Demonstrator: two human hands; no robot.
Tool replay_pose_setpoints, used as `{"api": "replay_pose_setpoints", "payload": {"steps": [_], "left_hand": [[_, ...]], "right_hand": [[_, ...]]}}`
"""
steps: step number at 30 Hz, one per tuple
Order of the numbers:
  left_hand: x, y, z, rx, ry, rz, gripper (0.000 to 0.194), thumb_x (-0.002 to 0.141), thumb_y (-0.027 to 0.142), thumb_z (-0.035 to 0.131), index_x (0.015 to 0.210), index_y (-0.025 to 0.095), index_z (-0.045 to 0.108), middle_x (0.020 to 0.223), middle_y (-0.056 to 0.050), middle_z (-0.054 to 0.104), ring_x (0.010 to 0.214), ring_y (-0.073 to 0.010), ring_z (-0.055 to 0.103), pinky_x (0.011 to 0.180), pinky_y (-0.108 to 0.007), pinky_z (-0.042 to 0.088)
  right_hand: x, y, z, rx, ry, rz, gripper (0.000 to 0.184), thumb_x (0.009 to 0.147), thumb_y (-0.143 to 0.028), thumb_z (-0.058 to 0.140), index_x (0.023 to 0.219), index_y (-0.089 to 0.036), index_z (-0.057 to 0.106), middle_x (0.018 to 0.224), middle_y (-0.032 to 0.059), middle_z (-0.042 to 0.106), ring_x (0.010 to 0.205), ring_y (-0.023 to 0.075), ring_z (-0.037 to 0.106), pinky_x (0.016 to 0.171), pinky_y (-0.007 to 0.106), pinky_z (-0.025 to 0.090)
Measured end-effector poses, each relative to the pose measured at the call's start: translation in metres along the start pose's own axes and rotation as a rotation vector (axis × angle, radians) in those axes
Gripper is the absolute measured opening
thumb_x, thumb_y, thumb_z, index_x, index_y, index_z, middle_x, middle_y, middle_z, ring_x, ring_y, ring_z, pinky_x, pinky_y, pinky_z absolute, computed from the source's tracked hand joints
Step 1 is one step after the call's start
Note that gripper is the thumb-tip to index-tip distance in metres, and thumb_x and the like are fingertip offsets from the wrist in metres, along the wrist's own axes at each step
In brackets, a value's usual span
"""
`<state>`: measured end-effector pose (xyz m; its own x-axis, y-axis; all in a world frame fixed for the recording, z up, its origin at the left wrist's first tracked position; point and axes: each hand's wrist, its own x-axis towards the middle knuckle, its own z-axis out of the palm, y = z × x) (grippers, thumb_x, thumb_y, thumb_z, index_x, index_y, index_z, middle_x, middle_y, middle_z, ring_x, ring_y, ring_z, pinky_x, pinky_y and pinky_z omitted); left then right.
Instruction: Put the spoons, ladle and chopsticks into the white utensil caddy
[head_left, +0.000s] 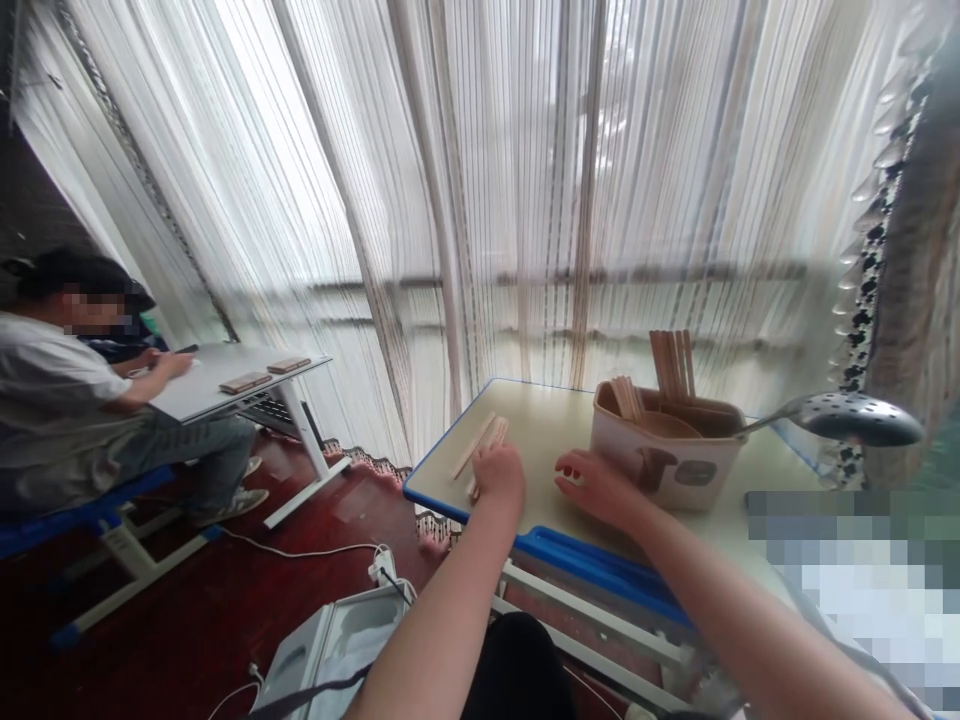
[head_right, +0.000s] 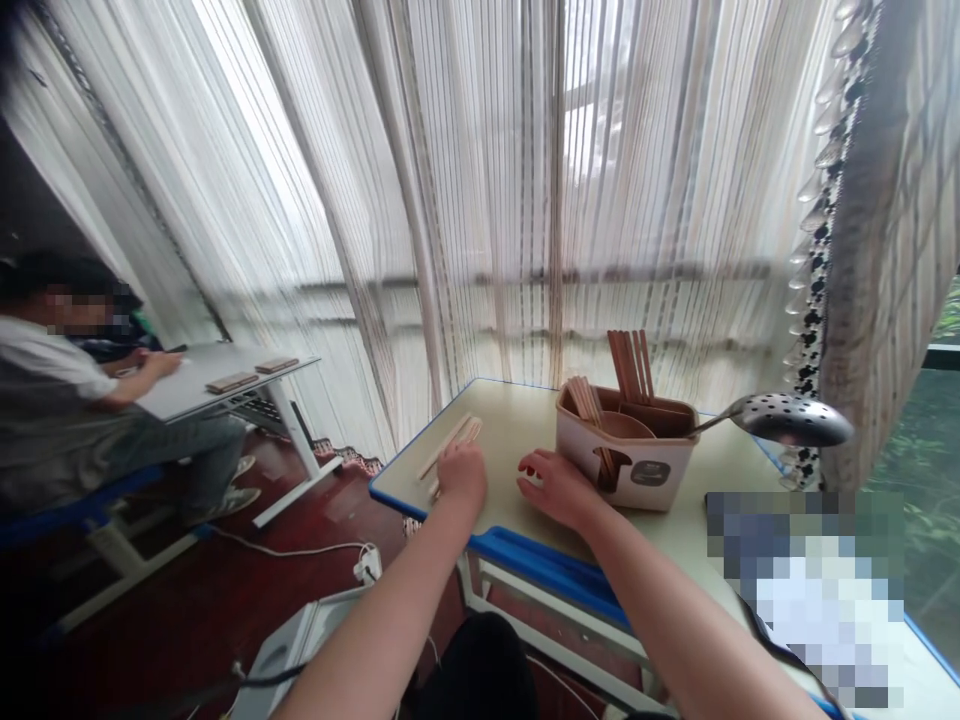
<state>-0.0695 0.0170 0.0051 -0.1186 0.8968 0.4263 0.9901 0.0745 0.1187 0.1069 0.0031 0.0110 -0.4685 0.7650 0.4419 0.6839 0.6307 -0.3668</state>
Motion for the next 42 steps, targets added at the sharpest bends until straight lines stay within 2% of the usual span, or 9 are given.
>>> {"api": "replay_pose_setpoints", "payload": {"steps": [4, 8, 15, 19, 23, 31, 33, 36, 42], "left_hand": [[0.001, -0.002, 0.001, 0.011, 0.038, -0.063, 0.036, 0.086, 0.006, 0.031, 0.103, 0.011, 0.062, 0.100, -0.017, 0.063, 0.096, -0.0281, 0.056, 0.076, -0.040, 0.043], [0.003, -0.004, 0.006, 0.017, 0.025, -0.125, 0.035, 0.086, 0.006, 0.032, 0.097, 0.011, 0.064, 0.096, -0.016, 0.063, 0.096, -0.0277, 0.055, 0.076, -0.039, 0.043], [0.003, -0.001, 0.007, 0.004, 0.039, -0.132, 0.034, 0.087, 0.008, 0.032, 0.097, 0.016, 0.063, 0.096, -0.012, 0.062, 0.095, -0.0263, 0.055, 0.078, -0.040, 0.042], [0.004, 0.001, 0.009, 0.034, 0.066, -0.163, 0.034, 0.087, 0.009, 0.031, 0.099, 0.013, 0.062, 0.099, -0.015, 0.060, 0.093, -0.0262, 0.055, 0.075, -0.038, 0.042], [0.005, 0.001, 0.012, 0.050, 0.032, -0.187, 0.033, 0.086, 0.009, 0.033, 0.095, 0.009, 0.065, 0.098, -0.018, 0.059, 0.094, -0.0283, 0.055, 0.074, -0.038, 0.042], [0.004, -0.001, 0.011, 0.027, 0.033, -0.185, 0.032, 0.086, 0.008, 0.034, 0.091, 0.011, 0.065, 0.093, -0.015, 0.061, 0.090, -0.0269, 0.057, 0.073, -0.039, 0.043], [0.003, -0.001, 0.011, 0.024, 0.072, -0.176, 0.030, 0.086, 0.008, 0.034, 0.092, 0.012, 0.063, 0.092, -0.014, 0.061, 0.089, -0.0265, 0.057, 0.073, -0.039, 0.043], [0.001, -0.001, 0.008, 0.007, 0.204, -0.120, 0.026, 0.086, 0.009, 0.036, 0.090, 0.013, 0.061, 0.090, -0.012, 0.059, 0.086, -0.0259, 0.056, 0.071, -0.039, 0.043], [-0.005, -0.001, -0.001, -0.128, 0.511, 0.270, 0.017, 0.089, 0.021, 0.043, 0.094, 0.019, 0.060, 0.090, -0.008, 0.058, 0.085, -0.0221, 0.053, 0.074, -0.037, 0.040]], "right_hand": [[0.001, -0.002, 0.003, 0.021, 0.005, 0.008, 0.019, 0.082, -0.028, 0.050, 0.091, -0.017, 0.062, 0.081, 0.0031, 0.060, 0.072, 0.0142, 0.055, 0.068, 0.027, 0.043], [0.001, 0.000, 0.004, 0.031, 0.005, 0.025, 0.019, 0.082, -0.030, 0.050, 0.091, -0.018, 0.062, 0.082, 0.0033, 0.061, 0.072, 0.0142, 0.055, 0.067, 0.027, 0.042], [0.001, 0.003, 0.003, 0.027, -0.027, 0.024, 0.020, 0.082, -0.032, 0.050, 0.092, -0.019, 0.063, 0.083, 0.0044, 0.061, 0.072, 0.0148, 0.055, 0.068, 0.026, 0.042], [0.002, 0.003, 0.004, 0.028, -0.015, 0.013, 0.019, 0.082, -0.032, 0.051, 0.091, -0.020, 0.062, 0.082, 0.0039, 0.061, 0.072, 0.0150, 0.055, 0.067, 0.026, 0.042], [0.001, 0.001, 0.001, 0.024, -0.002, 0.003, 0.019, 0.081, -0.031, 0.051, 0.091, -0.020, 0.062, 0.081, 0.0039, 0.061, 0.071, 0.0149, 0.056, 0.066, 0.026, 0.043], [-0.003, -0.003, -0.004, 0.007, -0.010, -0.034, 0.018, 0.082, -0.031, 0.051, 0.092, -0.020, 0.062, 0.081, 0.0034, 0.061, 0.070, 0.0143, 0.056, 0.065, 0.026, 0.043], [-0.003, -0.003, -0.005, 0.004, -0.004, -0.033, 0.018, 0.082, -0.031, 0.052, 0.091, -0.020, 0.062, 0.080, 0.0033, 0.060, 0.070, 0.0143, 0.056, 0.065, 0.026, 0.043], [-0.003, -0.003, -0.008, 0.003, 0.015, -0.037, 0.018, 0.082, -0.031, 0.052, 0.092, -0.020, 0.062, 0.082, 0.0035, 0.061, 0.070, 0.0142, 0.057, 0.065, 0.026, 0.044], [-0.003, -0.007, -0.015, 0.069, 0.109, -0.060, 0.020, 0.083, -0.029, 0.051, 0.098, -0.021, 0.061, 0.087, 0.0043, 0.064, 0.067, 0.0126, 0.059, 0.062, 0.025, 0.048]]}}
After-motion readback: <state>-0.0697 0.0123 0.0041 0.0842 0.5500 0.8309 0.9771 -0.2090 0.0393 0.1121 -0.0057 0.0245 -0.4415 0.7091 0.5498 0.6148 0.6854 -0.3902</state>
